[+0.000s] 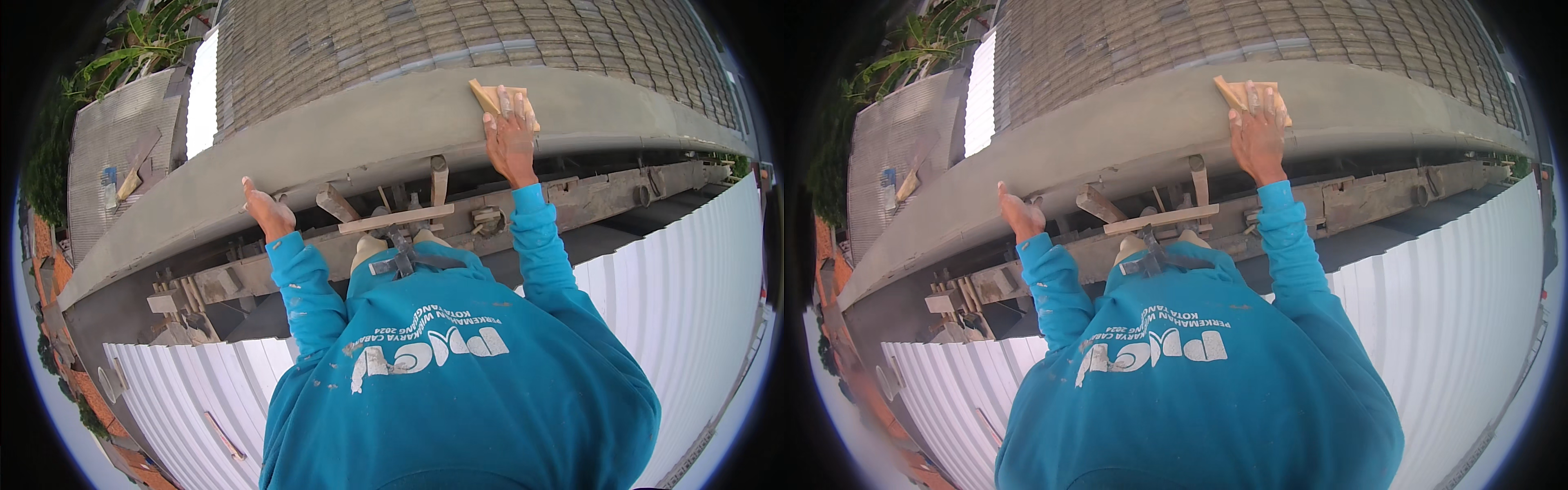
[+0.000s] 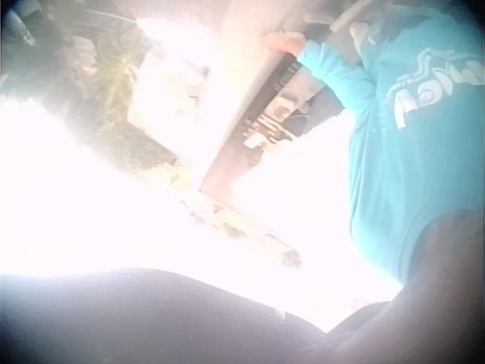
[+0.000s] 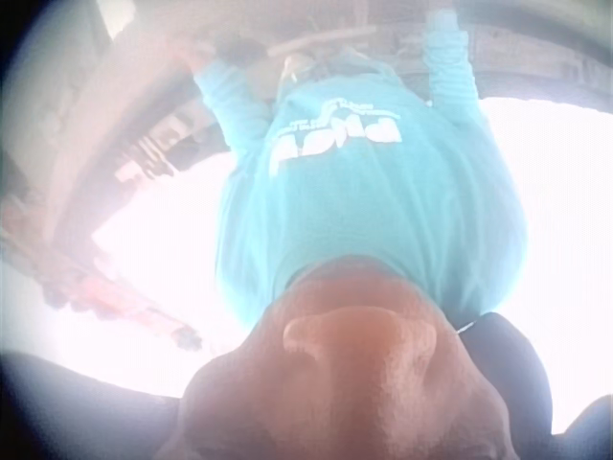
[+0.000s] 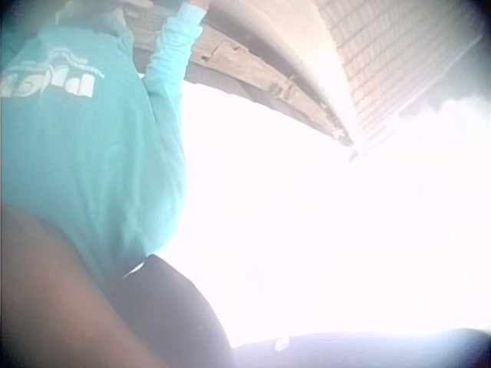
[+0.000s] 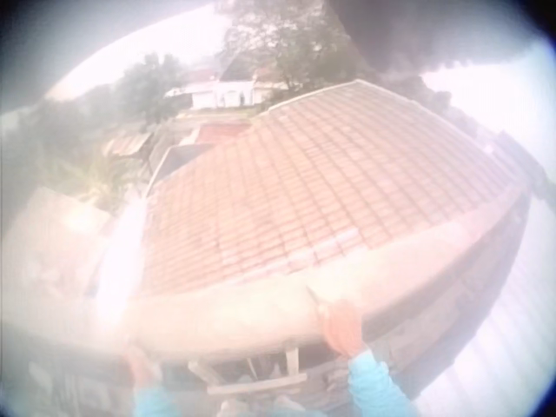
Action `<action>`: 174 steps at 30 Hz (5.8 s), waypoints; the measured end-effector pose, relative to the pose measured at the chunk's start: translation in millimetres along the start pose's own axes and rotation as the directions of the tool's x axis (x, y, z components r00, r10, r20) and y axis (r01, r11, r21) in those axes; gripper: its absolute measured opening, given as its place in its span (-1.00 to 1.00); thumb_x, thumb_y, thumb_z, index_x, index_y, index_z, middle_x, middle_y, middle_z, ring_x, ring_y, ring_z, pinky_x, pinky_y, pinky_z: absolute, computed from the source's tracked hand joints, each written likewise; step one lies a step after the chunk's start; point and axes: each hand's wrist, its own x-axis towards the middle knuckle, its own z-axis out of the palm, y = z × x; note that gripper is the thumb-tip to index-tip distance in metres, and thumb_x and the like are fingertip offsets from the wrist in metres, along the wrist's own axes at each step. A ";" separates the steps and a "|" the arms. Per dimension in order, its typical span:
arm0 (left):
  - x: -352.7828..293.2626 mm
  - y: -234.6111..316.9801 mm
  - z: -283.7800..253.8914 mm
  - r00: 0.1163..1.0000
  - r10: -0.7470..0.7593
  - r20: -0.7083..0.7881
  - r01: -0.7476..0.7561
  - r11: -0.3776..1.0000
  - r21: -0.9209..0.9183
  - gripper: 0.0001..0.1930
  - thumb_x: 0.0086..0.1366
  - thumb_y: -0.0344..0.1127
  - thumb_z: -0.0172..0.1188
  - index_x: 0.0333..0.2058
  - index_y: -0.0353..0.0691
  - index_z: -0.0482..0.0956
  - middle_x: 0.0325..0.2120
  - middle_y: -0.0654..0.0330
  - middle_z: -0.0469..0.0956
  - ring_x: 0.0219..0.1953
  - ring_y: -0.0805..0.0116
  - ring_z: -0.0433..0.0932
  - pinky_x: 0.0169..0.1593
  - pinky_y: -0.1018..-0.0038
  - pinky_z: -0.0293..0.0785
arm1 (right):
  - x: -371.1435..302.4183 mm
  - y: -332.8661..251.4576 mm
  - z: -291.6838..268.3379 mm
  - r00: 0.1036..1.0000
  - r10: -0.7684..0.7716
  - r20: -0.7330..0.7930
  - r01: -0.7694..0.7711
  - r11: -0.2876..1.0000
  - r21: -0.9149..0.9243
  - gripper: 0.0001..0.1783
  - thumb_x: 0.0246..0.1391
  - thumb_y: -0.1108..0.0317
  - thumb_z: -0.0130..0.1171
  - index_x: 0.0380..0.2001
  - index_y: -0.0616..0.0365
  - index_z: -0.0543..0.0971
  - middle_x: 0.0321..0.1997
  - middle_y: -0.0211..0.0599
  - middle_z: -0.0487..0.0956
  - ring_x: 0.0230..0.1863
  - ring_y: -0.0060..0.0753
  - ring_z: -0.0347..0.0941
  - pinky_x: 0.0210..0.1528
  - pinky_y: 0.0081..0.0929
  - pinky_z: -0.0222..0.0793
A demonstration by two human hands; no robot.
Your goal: The person smooths a freshly poured concrete roof beam using a wooden float. They repeatedly rub the surface along the beam's length, occasionally pausing to check the finish by hand.
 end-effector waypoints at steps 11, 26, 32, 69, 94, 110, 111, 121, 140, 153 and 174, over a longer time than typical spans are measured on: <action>-7.4 1.9 5.7 0.999 0.025 0.044 -0.024 0.999 -0.041 0.09 0.40 0.22 0.03 0.44 -0.29 -0.55 0.52 0.07 -0.34 0.53 0.00 -0.26 0.48 -0.11 -0.33 | -24.9 -192.1 14.0 0.893 -0.447 -0.054 0.440 0.840 0.316 -0.47 0.34 0.14 -0.05 0.36 -0.27 0.40 0.52 -0.16 0.18 0.55 0.24 -0.11 0.50 0.30 -0.25; -15.7 19.6 -8.4 1.000 0.029 -0.003 -0.029 0.998 -0.060 -0.04 0.42 0.24 0.00 0.46 -0.33 -0.19 0.47 -0.21 -0.22 0.52 -0.16 -0.28 0.50 0.01 -0.22 | -46.0 -135.8 -1.6 0.946 -0.325 0.017 0.314 0.925 0.214 -0.50 0.41 0.16 -0.12 0.30 0.09 0.44 0.54 -0.20 0.15 0.53 0.27 -0.07 0.51 0.24 -0.17; -3.5 18.1 -40.9 0.995 0.015 0.099 -0.004 0.995 -0.103 0.05 0.41 0.25 0.02 0.45 -0.41 -0.35 0.48 -0.25 -0.40 0.52 -0.20 -0.37 0.49 -0.02 -0.22 | -6.0 55.7 -5.2 0.990 0.073 -0.120 -0.071 0.997 0.025 -0.37 0.44 0.07 -0.21 0.29 0.43 0.33 0.51 -0.11 0.20 0.49 0.32 0.01 0.48 0.18 -0.09; -28.3 40.8 -34.4 0.974 0.056 0.220 -0.048 0.998 -0.038 0.25 0.34 0.42 -0.04 0.35 -0.66 -0.53 0.42 -0.45 -0.50 0.50 -0.31 -0.39 0.48 0.00 -0.14 | 27.2 -216.5 28.1 0.865 -0.501 0.003 0.494 0.854 0.162 -0.48 0.42 0.27 -0.18 0.39 0.15 0.30 0.54 -0.22 0.15 0.55 0.18 -0.09 0.50 0.19 -0.11; -15.1 34.8 -55.4 0.973 0.005 0.233 0.002 0.999 -0.032 0.26 0.33 0.43 -0.02 0.34 -0.66 -0.52 0.42 -0.46 -0.50 0.50 -0.28 -0.35 0.48 0.01 -0.11 | -13.2 28.8 -11.6 0.999 -0.021 0.042 0.021 1.000 0.000 -0.47 0.41 0.22 -0.18 0.38 0.11 0.31 0.53 -0.26 0.18 0.55 0.11 -0.04 0.48 0.25 -0.11; -4.1 34.7 -59.8 0.957 -0.017 0.290 0.019 1.000 -0.002 0.24 0.37 0.37 -0.02 0.33 -0.62 -0.62 0.44 -0.39 -0.50 0.51 -0.23 -0.40 0.50 0.00 -0.19 | -13.1 -10.3 5.1 0.987 0.032 -0.155 -0.026 0.999 0.041 -0.51 0.41 0.22 -0.16 0.30 0.14 0.42 0.50 -0.23 0.24 0.52 0.18 0.00 0.47 0.22 -0.08; -5.5 33.5 -55.8 0.963 -0.009 0.271 0.007 1.000 0.006 0.24 0.37 0.37 -0.02 0.33 -0.62 -0.62 0.44 -0.39 -0.50 0.51 -0.23 -0.41 0.50 -0.01 -0.19 | -24.0 -45.1 3.5 0.989 -0.058 -0.140 0.077 0.988 0.137 -0.50 0.40 0.22 -0.15 0.31 0.13 0.42 0.49 -0.20 0.25 0.52 0.21 -0.02 0.47 0.22 -0.08; -8.4 36.8 -57.4 0.944 -0.019 0.328 0.026 1.000 -0.015 0.27 0.35 0.38 0.01 0.32 -0.61 -0.66 0.43 -0.38 -0.57 0.51 -0.24 -0.45 0.50 0.00 -0.22 | -15.4 37.1 11.0 0.974 0.141 -0.179 -0.141 0.990 0.013 -0.53 0.40 0.21 -0.14 0.17 0.27 0.51 0.49 -0.14 0.25 0.50 0.27 0.01 0.49 0.17 -0.11; -80.4 -52.6 -74.7 0.973 -0.186 0.139 0.153 0.964 0.217 -0.11 0.43 0.27 0.00 0.36 -0.46 0.08 0.44 -0.15 -0.02 0.52 -0.04 -0.15 0.49 -0.02 -0.21 | -47.5 -104.4 5.8 0.979 -0.187 -0.081 0.201 0.954 0.222 -0.50 0.35 0.22 -0.09 0.24 0.24 0.47 0.43 -0.07 0.32 0.50 0.03 0.07 0.48 0.10 -0.04; -143.5 -73.6 -172.4 0.995 -0.044 -0.093 0.100 0.617 0.781 -0.06 0.44 0.21 -0.02 0.39 -0.58 -0.04 0.44 -0.28 -0.04 0.50 -0.07 -0.04 0.49 0.28 -0.08 | -31.5 -92.4 -4.7 0.912 -0.409 0.024 0.388 0.881 0.270 -0.54 0.39 0.21 -0.11 0.22 0.18 0.50 0.46 -0.27 0.30 0.52 0.05 0.03 0.50 0.13 -0.05; -59.6 -81.2 -122.7 0.915 0.345 -0.210 -0.202 0.841 0.502 -0.19 0.50 0.11 -0.09 0.41 -0.50 -0.02 0.45 -0.23 -0.02 0.49 -0.04 0.00 0.49 0.30 -0.04 | 11.5 55.5 -43.9 0.852 -0.470 0.230 0.440 0.881 0.172 -0.44 0.50 0.11 -0.34 0.28 0.22 0.44 0.56 -0.34 0.14 0.59 -0.05 -0.15 0.57 -0.11 -0.21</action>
